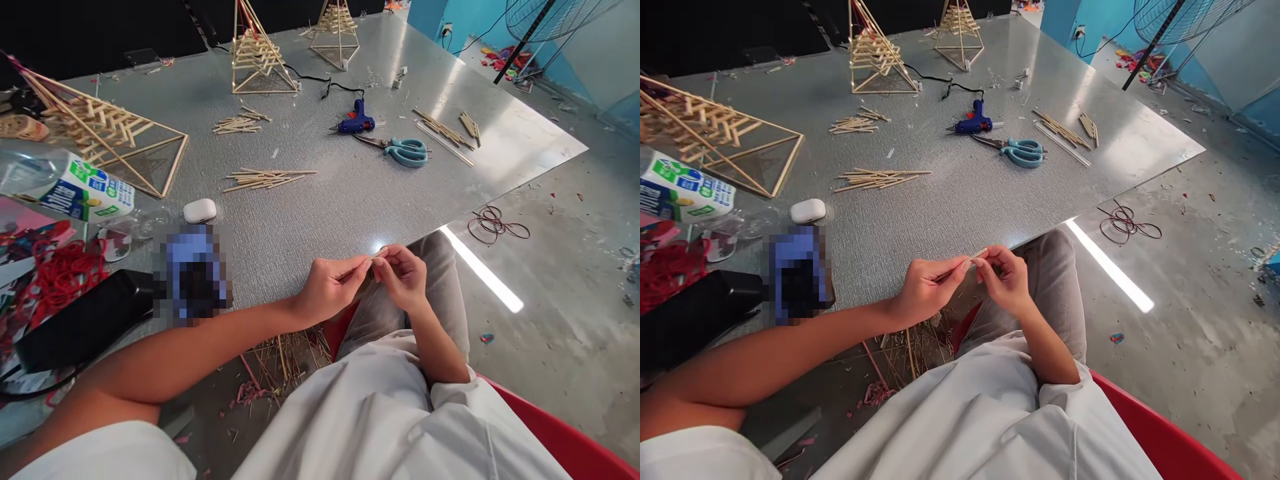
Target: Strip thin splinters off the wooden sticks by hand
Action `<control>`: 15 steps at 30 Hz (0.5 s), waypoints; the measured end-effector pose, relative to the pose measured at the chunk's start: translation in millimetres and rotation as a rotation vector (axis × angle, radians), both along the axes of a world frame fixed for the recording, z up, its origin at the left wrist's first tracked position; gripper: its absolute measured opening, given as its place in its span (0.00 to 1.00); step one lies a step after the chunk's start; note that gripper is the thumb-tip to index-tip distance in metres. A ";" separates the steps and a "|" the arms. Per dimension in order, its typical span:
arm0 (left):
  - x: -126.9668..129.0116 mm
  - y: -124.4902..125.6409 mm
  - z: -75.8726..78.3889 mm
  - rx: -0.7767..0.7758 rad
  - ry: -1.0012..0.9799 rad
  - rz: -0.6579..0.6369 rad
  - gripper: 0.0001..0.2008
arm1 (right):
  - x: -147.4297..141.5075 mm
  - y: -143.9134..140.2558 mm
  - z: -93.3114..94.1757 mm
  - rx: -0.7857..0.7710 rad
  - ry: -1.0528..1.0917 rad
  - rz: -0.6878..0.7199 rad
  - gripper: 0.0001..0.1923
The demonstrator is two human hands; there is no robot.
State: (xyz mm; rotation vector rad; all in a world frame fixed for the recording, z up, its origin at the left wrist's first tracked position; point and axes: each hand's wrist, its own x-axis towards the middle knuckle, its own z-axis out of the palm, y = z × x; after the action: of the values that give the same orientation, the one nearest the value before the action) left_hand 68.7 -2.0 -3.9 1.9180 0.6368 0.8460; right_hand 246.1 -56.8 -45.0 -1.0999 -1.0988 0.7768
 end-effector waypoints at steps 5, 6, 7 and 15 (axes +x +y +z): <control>1.9 2.8 4.3 -0.205 -0.030 0.055 0.21 | -0.6 -2.4 -0.1 0.039 -0.038 -0.039 0.16; 2.0 3.2 5.3 -0.251 -0.042 0.067 0.21 | 3.1 -4.6 3.5 0.044 -0.052 -0.038 0.15; 2.0 3.3 6.0 -0.286 -0.050 0.072 0.20 | 7.7 -7.4 8.2 0.038 -0.089 -0.025 0.15; 0.2 0.9 3.8 -0.278 -0.038 -0.056 0.17 | 34.9 -37.7 48.0 0.057 -0.871 -0.017 0.24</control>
State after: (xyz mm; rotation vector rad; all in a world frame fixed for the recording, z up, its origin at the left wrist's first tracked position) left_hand 68.9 -1.1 -0.1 1.6577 0.6393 0.7171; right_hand 280.9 -94.5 3.0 -1.4395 -1.8112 0.2197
